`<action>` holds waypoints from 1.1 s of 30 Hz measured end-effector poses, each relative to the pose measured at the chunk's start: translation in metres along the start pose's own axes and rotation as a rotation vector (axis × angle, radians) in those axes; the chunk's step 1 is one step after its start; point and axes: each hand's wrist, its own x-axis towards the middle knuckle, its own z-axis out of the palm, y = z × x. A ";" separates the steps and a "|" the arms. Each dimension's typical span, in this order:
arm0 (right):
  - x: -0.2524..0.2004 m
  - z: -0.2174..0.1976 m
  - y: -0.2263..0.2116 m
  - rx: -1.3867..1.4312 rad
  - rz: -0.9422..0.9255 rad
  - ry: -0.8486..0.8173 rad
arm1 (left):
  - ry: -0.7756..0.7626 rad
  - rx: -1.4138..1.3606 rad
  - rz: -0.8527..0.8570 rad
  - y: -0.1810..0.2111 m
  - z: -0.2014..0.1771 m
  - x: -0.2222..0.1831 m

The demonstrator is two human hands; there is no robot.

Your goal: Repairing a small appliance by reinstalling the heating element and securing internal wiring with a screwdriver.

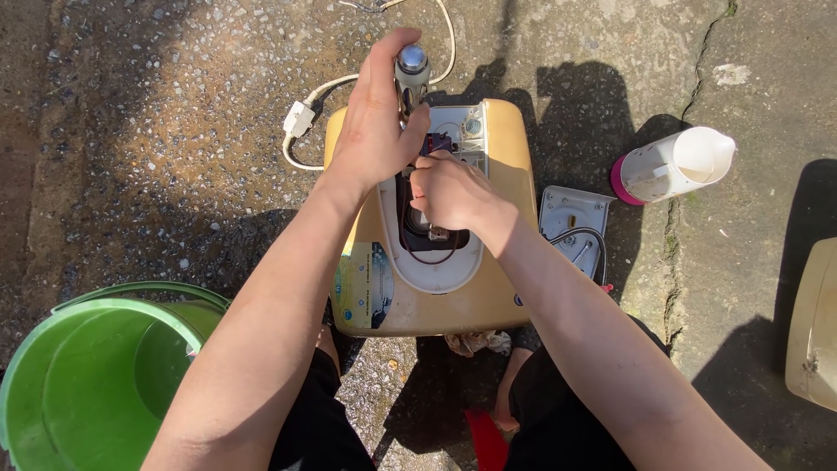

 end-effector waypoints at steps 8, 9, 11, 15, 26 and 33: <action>-0.003 -0.002 -0.007 0.120 0.161 0.004 | 0.175 0.172 -0.018 0.006 0.003 0.010; -0.003 -0.004 -0.009 0.122 0.197 -0.017 | 0.143 0.167 -0.017 0.008 0.000 0.010; -0.005 -0.006 -0.009 0.145 0.199 -0.024 | 0.114 0.126 0.029 0.009 -0.006 0.011; 0.000 -0.001 0.003 0.190 0.078 -0.022 | 0.063 0.004 0.062 0.014 -0.016 0.012; 0.013 -0.002 0.078 0.465 0.094 0.584 | 0.000 -0.162 -0.079 0.000 -0.033 0.009; 0.024 0.010 0.118 0.437 0.107 0.677 | 0.108 0.211 -0.114 0.000 -0.028 0.014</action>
